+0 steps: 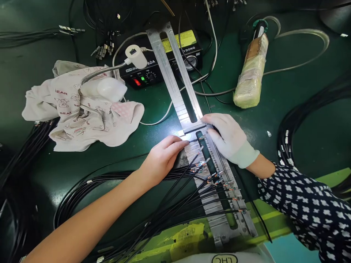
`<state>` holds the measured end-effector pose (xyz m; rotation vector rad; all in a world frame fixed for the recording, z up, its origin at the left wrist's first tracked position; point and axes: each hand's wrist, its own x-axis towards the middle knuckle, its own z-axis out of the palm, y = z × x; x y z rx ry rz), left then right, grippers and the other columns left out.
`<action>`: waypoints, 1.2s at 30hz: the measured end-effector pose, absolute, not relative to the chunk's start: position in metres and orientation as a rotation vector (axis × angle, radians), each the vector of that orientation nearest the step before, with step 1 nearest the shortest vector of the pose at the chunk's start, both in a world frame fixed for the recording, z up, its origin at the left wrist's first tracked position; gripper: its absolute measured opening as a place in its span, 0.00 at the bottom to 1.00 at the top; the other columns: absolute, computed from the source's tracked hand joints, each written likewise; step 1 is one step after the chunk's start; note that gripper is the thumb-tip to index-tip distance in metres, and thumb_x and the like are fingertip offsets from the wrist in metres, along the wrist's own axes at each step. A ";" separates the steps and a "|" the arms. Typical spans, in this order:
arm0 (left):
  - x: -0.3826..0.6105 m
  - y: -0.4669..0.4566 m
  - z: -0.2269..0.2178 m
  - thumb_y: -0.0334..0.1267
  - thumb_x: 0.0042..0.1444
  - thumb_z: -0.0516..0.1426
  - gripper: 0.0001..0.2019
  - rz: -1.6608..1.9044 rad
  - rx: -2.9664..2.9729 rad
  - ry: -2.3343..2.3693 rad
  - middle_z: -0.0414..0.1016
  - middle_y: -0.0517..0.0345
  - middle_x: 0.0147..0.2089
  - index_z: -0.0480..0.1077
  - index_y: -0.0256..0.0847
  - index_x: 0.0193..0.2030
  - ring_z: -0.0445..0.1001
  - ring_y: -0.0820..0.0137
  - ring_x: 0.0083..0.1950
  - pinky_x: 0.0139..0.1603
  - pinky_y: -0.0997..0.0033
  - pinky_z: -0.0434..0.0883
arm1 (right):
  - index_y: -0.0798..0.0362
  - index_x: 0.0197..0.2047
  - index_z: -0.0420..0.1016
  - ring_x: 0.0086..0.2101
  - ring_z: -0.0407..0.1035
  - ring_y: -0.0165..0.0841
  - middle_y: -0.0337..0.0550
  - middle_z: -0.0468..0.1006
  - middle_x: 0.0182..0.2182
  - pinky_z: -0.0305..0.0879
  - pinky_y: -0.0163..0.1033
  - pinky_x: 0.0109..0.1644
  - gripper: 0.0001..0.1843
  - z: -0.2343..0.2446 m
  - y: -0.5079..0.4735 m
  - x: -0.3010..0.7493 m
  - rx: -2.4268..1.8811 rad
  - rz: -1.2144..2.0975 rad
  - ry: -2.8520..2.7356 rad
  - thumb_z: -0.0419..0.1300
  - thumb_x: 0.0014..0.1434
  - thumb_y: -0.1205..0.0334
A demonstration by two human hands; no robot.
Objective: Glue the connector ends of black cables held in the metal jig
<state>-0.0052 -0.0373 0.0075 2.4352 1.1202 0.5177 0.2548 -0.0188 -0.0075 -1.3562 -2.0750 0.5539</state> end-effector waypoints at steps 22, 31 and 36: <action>-0.040 -0.121 0.022 0.35 0.70 0.51 0.11 0.442 2.319 1.190 0.75 0.53 0.48 0.72 0.41 0.54 0.72 0.67 0.49 0.51 0.65 0.70 | 0.52 0.62 0.71 0.49 0.72 0.45 0.49 0.79 0.53 0.63 0.51 0.54 0.21 0.031 -0.071 0.235 -1.159 0.426 -2.367 0.52 0.71 0.56; -0.033 -0.104 0.023 0.34 0.70 0.49 0.10 0.405 2.458 1.546 0.77 0.53 0.46 0.70 0.38 0.50 0.75 0.66 0.46 0.46 0.66 0.71 | 0.49 0.54 0.76 0.36 0.75 0.36 0.42 0.82 0.36 0.68 0.47 0.46 0.13 0.046 -0.133 0.269 -0.807 0.945 -2.397 0.59 0.68 0.61; -0.016 -0.083 0.017 0.35 0.68 0.53 0.12 0.303 2.750 1.458 0.76 0.47 0.49 0.69 0.35 0.55 0.72 0.58 0.49 0.47 0.58 0.70 | 0.48 0.54 0.78 0.38 0.75 0.37 0.41 0.83 0.37 0.69 0.48 0.47 0.13 0.045 -0.103 0.281 -0.979 0.888 -2.357 0.59 0.68 0.59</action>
